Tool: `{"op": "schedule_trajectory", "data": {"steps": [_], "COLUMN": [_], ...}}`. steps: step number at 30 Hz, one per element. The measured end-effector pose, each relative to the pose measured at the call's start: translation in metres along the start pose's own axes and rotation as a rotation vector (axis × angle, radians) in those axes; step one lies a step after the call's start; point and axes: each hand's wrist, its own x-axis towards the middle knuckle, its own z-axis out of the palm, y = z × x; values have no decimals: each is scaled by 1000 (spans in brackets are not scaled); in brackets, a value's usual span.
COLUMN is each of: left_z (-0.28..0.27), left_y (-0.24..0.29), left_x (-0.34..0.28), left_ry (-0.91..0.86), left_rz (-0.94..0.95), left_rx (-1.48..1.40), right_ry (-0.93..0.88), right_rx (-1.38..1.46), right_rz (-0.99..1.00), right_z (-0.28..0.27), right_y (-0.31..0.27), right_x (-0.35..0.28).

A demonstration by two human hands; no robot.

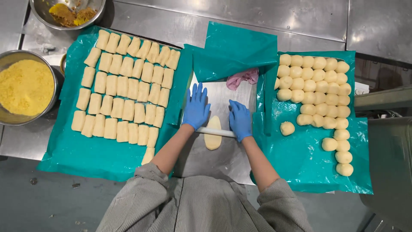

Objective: Rolling out small pieces of dough with a rolling pin and folding them into rectangular shapes.

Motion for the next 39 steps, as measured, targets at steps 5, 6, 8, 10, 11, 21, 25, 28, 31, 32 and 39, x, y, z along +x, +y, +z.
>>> {"op": "schedule_trajectory", "data": {"steps": [5, 6, 8, 10, 11, 21, 25, 28, 31, 32, 39], "left_z": [20, 17, 7, 0, -3, -23, -36, -38, -1, 21, 61], "left_y": [3, 11, 20, 21, 23, 36, 33, 33, 39, 40, 48], "left_x": [-49, -70, -96, -109, -121, -221, -201, -166, -105, -91, -57], "left_ry": [-165, -212, -234, -233, -288, -291, -314, -128, 48, -33, -282], "left_rz": [-26, -119, -127, -124, -120, -43, 25, -3, -84, -33, 146], "left_rx": [-42, -41, -20, 13, 8, -151, -210, -400, -426, -363, -98], "right_ry": [27, -64, -53, -15, -51, 19, 50, 9, 278, 314, 287], "right_rx": [-201, -267, -276, -282, -326, -162, -129, -25, -13, -33, -198], "right_rz": [23, 74, 70, 56, 58, -69, -157, 115, 215, 331, 554], "right_z": [10, 5, 25, 36, 38, 46, 36, 36, 37, 38, 30], "right_y": [-7, -15, -12, -13, -17, -25, -19, -21, -15, -12, 13], "right_x": [-40, -53, -102, -123, -132, -222, -226, -227, -206, -198, -161]}}
